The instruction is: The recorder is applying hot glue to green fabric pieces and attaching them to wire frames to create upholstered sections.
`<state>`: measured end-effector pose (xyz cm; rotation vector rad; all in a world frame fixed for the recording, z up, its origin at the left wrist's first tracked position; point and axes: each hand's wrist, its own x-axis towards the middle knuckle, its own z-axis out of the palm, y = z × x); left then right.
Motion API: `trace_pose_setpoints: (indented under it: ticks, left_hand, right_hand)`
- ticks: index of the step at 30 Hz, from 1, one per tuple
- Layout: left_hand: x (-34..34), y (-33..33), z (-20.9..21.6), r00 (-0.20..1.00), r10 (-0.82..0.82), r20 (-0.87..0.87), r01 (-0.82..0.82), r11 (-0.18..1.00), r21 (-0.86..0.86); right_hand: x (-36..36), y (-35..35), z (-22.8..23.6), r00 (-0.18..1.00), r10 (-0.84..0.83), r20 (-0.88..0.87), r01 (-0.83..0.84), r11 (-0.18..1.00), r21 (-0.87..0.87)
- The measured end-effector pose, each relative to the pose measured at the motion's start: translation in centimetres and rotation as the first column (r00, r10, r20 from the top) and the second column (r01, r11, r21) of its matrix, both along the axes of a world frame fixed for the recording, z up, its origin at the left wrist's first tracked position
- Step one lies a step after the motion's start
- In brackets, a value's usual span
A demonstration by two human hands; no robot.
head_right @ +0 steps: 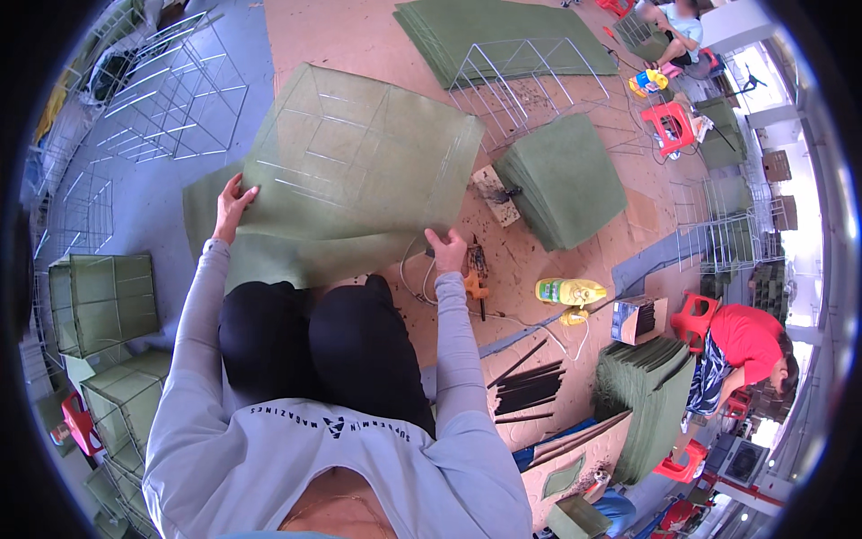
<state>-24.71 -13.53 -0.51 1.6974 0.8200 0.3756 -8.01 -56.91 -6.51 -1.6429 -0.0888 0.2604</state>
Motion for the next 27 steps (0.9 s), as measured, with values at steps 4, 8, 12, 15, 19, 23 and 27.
trace_pose_setpoints:
  ticks: [4,8,12,15,19,23,27]
  left_hand:
    - [-2.5,1.0,1.7,0.998,0.021,0.054,-0.008,0.974,-0.225]
    - [-1.3,1.6,-1.1,0.997,-0.073,0.037,0.080,0.969,-0.233]
    - [-1.0,1.6,-0.6,0.997,-0.057,0.055,0.069,0.967,-0.246]
    - [-2.0,2.4,-0.3,0.996,-0.083,0.012,0.084,0.967,-0.241]
    - [-0.5,2.1,-1.5,0.997,-0.065,0.046,0.076,0.955,-0.286]
    - [-0.5,3.4,-4.3,0.999,-0.021,-0.043,0.009,0.967,-0.256]
    - [-0.5,3.8,-1.8,0.995,-0.055,-0.086,0.036,0.977,-0.209]
  right_hand:
    - [-0.9,3.2,0.9,0.999,-0.038,0.019,0.041,0.969,-0.243]
    - [0.5,0.4,-1.4,0.991,-0.020,0.130,0.074,0.900,-0.430]
    - [0.3,0.3,-2.2,0.993,-0.054,0.107,0.079,0.967,-0.241]
    - [0.0,1.4,-2.8,0.995,-0.055,0.089,0.071,0.979,-0.190]
    - [0.9,0.1,-3.4,0.990,-0.082,0.117,0.103,0.979,-0.179]
    - [-0.4,1.9,-0.5,0.997,-0.050,0.056,0.063,0.959,-0.276]
    - [-0.5,2.6,0.6,0.991,0.002,0.131,0.059,0.886,-0.460]
